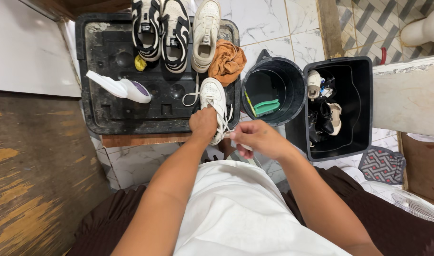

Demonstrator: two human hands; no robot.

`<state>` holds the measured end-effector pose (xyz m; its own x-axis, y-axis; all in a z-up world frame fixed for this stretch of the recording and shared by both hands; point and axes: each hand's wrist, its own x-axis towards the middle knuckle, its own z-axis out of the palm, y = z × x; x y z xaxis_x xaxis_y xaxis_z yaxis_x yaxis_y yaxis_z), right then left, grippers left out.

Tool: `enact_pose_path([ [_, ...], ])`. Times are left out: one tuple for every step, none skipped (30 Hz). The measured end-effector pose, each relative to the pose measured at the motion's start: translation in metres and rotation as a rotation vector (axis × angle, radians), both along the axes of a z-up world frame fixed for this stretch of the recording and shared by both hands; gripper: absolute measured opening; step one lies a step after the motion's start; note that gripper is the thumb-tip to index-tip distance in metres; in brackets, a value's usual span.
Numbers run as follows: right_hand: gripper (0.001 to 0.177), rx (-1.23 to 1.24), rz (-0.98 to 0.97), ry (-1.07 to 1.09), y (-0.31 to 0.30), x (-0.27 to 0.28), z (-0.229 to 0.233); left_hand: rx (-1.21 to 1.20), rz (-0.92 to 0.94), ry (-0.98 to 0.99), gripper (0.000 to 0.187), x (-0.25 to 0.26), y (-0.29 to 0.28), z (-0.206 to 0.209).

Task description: The person wipes a white sneaker with a cloth, then threads and ties the laces. The shoe is placed on a black bin lid next to other shoes and cleaning supplies.

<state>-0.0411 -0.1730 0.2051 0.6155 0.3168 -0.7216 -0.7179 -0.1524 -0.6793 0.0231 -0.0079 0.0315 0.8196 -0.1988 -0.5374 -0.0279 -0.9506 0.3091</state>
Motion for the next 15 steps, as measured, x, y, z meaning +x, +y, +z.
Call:
enact_pose_path([
  [0.027, -0.025, 0.005, -0.004, -0.006, 0.0, 0.002, -0.007, 0.016, -0.02, 0.02, 0.002, 0.0, -0.003],
  [0.028, -0.03, -0.009, -0.019, -0.011, 0.0, 0.004, -0.013, 0.031, -0.04, 0.02, 0.003, 0.001, -0.005],
  [0.029, -0.035, -0.023, -0.032, -0.016, -0.002, 0.006, -0.02, 0.047, -0.059, 0.021, 0.003, 0.002, -0.008],
  [0.03, -0.04, -0.037, -0.046, -0.022, -0.004, 0.007, -0.024, 0.057, -0.064, 0.021, 0.001, 0.002, -0.01],
  [0.03, -0.039, -0.05, -0.051, -0.027, -0.005, 0.007, -0.025, 0.068, -0.072, 0.02, 0.0, 0.003, -0.011],
  [0.029, -0.037, -0.062, -0.056, -0.032, -0.006, 0.008, -0.027, 0.079, -0.08, 0.02, -0.001, 0.003, -0.011],
  [0.029, -0.033, -0.074, -0.06, -0.036, -0.006, 0.007, -0.032, 0.092, -0.083, 0.019, -0.001, 0.004, -0.01],
  [0.029, -0.041, -0.089, -0.059, -0.038, -0.007, 0.005, -0.038, 0.105, -0.087, 0.018, 0.0, 0.005, -0.008],
  [0.029, -0.054, -0.104, -0.059, -0.043, -0.006, 0.005, -0.048, 0.117, -0.091, 0.018, 0.003, 0.003, -0.005],
  [0.029, -0.066, -0.119, -0.059, -0.047, -0.005, 0.004, -0.065, 0.151, -0.06, 0.018, 0.006, 0.002, -0.002],
  [0.03, -0.061, -0.127, -0.075, -0.05, -0.004, 0.003, -0.079, 0.187, -0.031, 0.018, 0.011, 0.003, 0.001],
  [0.03, -0.056, -0.136, -0.09, -0.053, -0.002, 0.001, -0.093, 0.223, -0.002, 0.018, 0.015, 0.005, 0.005],
  [0.031, -0.048, -0.146, -0.109, -0.055, 0.0, -0.001, -0.16, 0.33, 0.053, 0.018, 0.021, 0.008, 0.007],
  [0.03, -0.037, -0.164, -0.112, -0.056, 0.003, -0.003, -0.228, 0.437, 0.108, 0.017, 0.026, 0.013, 0.008],
  [0.029, -0.028, -0.18, -0.11, -0.058, 0.004, -0.005, -0.297, 0.545, 0.168, 0.018, 0.028, 0.017, 0.007],
])
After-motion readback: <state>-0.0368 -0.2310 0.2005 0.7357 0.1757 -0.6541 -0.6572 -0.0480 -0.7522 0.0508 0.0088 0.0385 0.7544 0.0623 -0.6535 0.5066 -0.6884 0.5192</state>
